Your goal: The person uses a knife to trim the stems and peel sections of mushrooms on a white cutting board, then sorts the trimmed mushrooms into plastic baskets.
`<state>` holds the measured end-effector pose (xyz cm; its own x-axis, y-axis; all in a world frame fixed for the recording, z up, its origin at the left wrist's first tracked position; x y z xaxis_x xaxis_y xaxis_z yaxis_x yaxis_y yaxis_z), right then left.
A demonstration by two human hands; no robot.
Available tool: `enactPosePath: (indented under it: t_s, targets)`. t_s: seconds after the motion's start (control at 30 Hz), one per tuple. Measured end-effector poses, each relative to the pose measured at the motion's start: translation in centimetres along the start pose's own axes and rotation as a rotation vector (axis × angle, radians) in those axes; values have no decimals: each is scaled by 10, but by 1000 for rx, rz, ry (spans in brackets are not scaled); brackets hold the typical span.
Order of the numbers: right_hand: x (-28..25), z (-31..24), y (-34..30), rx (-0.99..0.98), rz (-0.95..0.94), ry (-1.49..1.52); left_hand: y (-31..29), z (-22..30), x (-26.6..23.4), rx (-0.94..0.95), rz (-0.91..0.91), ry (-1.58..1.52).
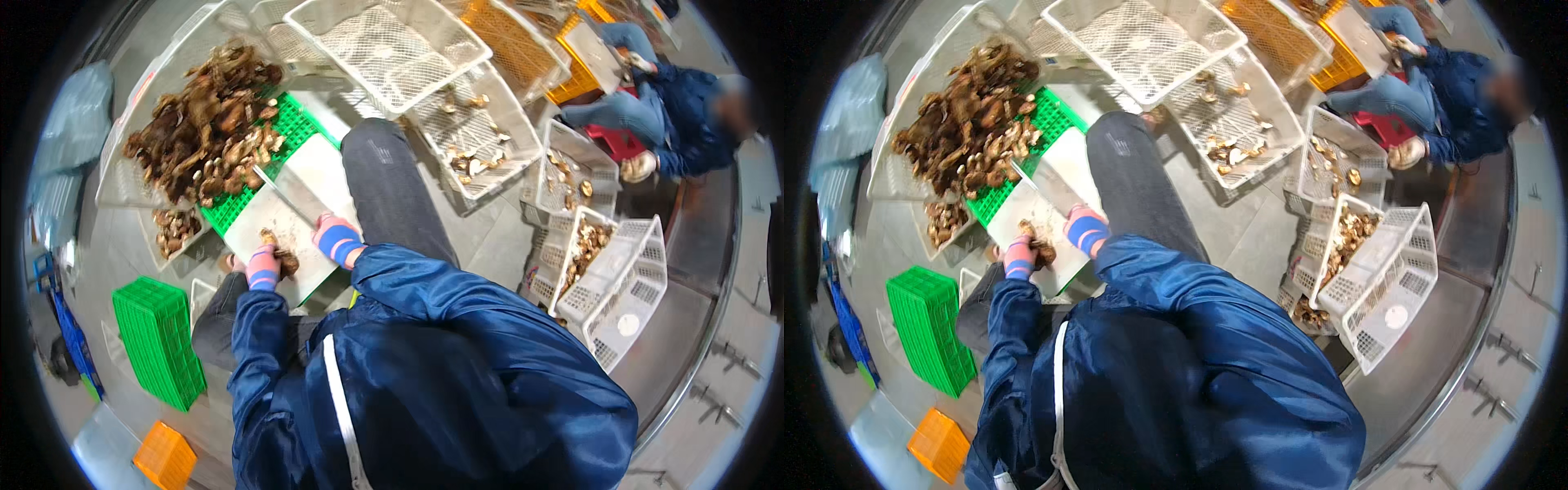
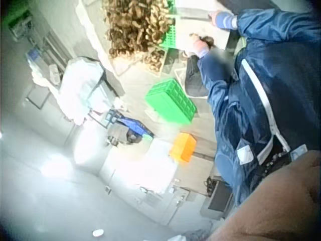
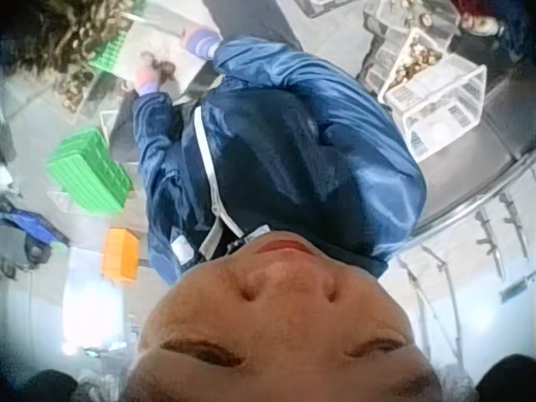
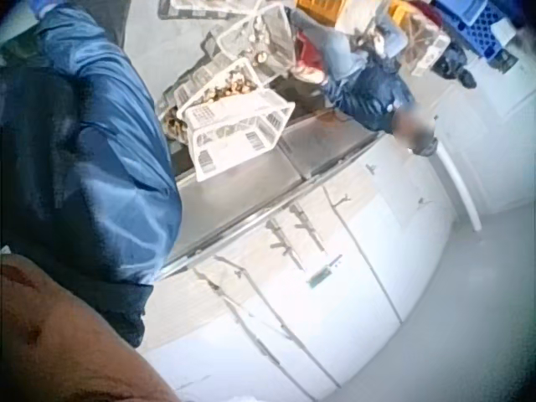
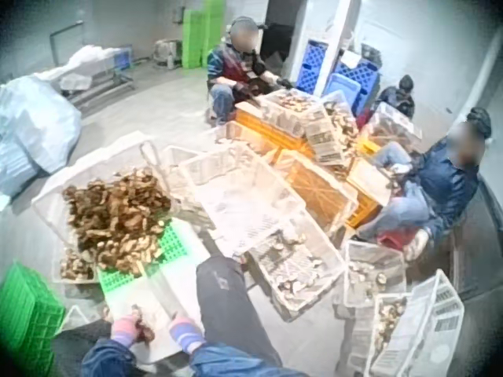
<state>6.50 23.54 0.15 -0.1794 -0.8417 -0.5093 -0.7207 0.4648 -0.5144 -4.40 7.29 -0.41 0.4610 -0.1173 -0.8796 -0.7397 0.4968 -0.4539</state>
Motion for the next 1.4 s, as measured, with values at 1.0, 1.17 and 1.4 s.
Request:
enactPosePath:
  t_s: [1.0, 1.17, 1.4]
  targets:
    - [-11, 21, 19, 33, -22, 117, -5, 7, 43, -259, 203, -505]
    - [-14, 11, 10, 50, -34, 127, 2, -5, 57, -291, 176, -606]
    - [-14, 7, 7, 41, -19, 123, 8, -18, 79, -301, 168, -856]
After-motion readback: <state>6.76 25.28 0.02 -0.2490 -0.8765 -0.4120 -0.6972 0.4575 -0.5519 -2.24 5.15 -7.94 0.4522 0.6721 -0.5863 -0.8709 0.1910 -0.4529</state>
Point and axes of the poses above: each hand's wrist, its own y-axis towards the middle knuckle, its own x-axis out of the palm, z = x × y, the point moved 5 cm from there along y, towards the middle knuckle, and after that the axes turned 7 degrees about -x, right-handed, at the moved point
